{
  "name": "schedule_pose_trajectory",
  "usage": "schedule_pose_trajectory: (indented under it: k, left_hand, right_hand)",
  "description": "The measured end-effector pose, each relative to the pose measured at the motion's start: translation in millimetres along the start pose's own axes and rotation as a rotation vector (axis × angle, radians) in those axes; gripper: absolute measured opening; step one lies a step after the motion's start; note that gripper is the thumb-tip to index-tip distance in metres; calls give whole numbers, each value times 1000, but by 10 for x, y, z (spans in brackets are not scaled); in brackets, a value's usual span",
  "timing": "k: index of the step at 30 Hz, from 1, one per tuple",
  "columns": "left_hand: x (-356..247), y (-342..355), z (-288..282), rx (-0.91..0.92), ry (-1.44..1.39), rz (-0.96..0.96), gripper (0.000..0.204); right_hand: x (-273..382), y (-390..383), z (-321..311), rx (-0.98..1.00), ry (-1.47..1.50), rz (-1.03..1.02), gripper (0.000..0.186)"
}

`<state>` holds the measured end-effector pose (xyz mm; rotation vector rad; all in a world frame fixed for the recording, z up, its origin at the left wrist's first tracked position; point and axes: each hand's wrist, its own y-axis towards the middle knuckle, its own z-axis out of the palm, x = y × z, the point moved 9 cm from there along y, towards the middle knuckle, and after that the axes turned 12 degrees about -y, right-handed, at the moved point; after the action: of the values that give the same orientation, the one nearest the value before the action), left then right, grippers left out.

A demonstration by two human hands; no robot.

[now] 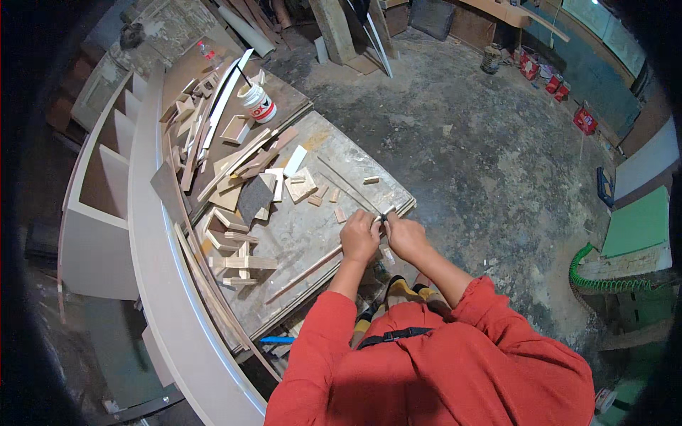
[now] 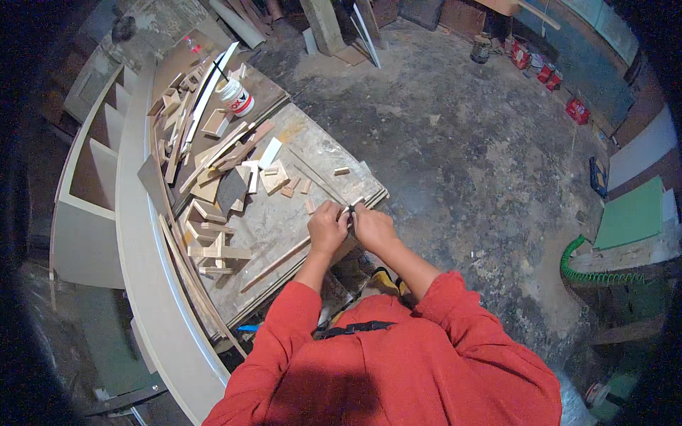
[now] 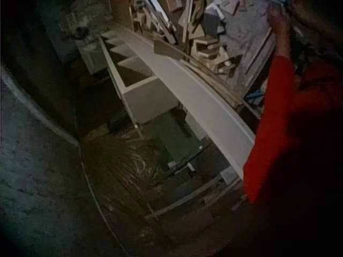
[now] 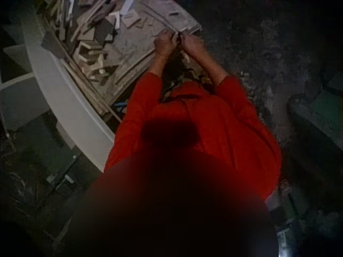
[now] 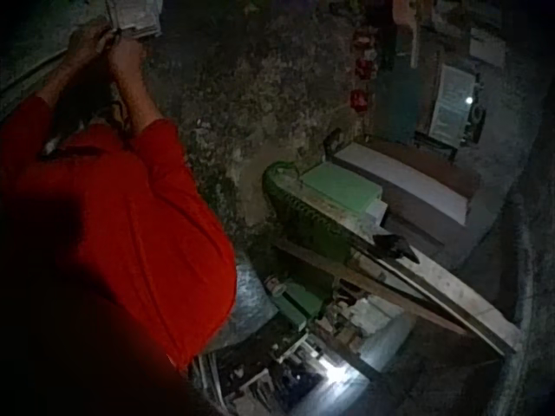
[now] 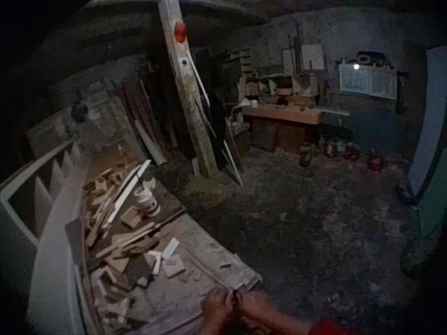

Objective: Shaping or scraping a wooden joint using a hand tool.

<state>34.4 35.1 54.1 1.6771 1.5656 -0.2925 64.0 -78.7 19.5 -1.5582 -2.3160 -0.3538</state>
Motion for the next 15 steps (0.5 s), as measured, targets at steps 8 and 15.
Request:
schedule_pose_trajectory:
  k: [8,15]
  left_hand:
    - [-62,-35,31,-48,25,-15,8]
    - [-37,-71,117,-14,156,23,9]
  right_hand:
    - [6,-69,-4,50,-40,43,22]
    - [42,-238,-90,68,-29,42,22]
